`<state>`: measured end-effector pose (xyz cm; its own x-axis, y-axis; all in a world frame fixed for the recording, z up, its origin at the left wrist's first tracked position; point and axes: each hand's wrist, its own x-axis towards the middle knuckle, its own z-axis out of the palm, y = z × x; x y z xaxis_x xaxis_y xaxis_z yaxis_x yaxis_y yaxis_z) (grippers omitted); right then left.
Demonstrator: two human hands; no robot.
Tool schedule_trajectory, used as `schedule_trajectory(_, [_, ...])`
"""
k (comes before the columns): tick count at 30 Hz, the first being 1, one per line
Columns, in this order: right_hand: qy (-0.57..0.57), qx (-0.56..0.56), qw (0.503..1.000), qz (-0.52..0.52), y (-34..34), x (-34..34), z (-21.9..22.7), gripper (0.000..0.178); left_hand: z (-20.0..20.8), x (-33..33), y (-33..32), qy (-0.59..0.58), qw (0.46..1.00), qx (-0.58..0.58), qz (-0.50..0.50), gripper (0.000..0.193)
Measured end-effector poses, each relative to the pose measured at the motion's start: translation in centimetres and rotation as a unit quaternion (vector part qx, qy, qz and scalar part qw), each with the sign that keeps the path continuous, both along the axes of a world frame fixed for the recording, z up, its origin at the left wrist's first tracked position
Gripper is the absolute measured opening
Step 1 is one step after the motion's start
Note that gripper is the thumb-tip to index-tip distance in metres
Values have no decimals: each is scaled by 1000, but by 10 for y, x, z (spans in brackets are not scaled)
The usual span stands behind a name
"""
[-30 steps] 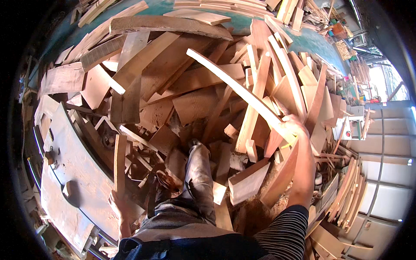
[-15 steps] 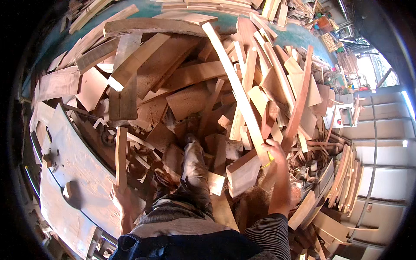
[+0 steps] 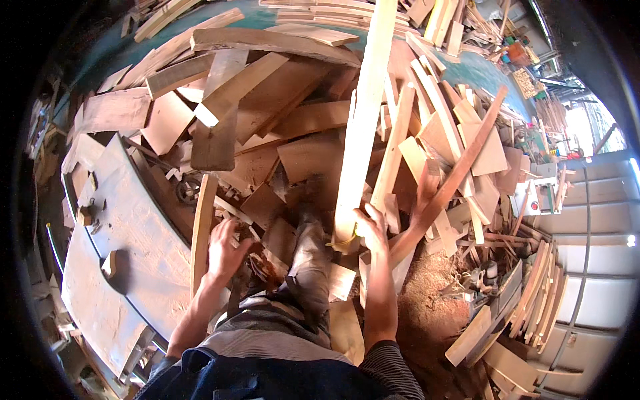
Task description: The person measures several wooden boards and pieces using a yellow tape measure, placing them on a woodworking table and sorting through a pile of wood scraps.
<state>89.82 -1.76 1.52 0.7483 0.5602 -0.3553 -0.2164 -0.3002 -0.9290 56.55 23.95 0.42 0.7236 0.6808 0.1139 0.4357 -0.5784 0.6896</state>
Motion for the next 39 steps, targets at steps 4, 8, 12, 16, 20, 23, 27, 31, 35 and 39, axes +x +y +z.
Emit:
schedule_trajectory(4, [50,117,991,47,53,-74,22,46,31,66,-11,-90,967,-230,-63,77])
schedule_trajectory(8, [41,93,990,97,93,-147,24,45,71,106,-7,-213,895,-390,-44,97])
schedule_trajectory(12, [85,53,984,150,115,-209,31,44,75,78,6,-102,963,-227,99,77])
schedule_trajectory(16, [139,-2,968,209,110,-220,0,41,70,15,26,-62,965,-232,109,62])
schedule_trajectory(20, [323,-9,939,114,95,-227,-5,31,62,-49,38,-88,954,-229,170,68])
schedule_trajectory(23, [418,-8,906,63,79,-231,-26,45,78,-86,52,-77,927,-285,232,76])
schedule_trajectory(27, [497,-12,866,63,67,-240,-45,45,70,-117,57,-128,921,-262,260,68])
schedule_trajectory(31, [508,-21,858,76,75,-262,-37,46,67,-132,47,-165,912,-250,281,66])
schedule_trajectory(35, [464,-16,879,112,92,-276,-14,43,69,-133,59,-181,905,-254,290,67])
schedule_trajectory(39, [430,5,898,98,97,-280,-6,51,78,-130,89,-156,928,-198,273,70])
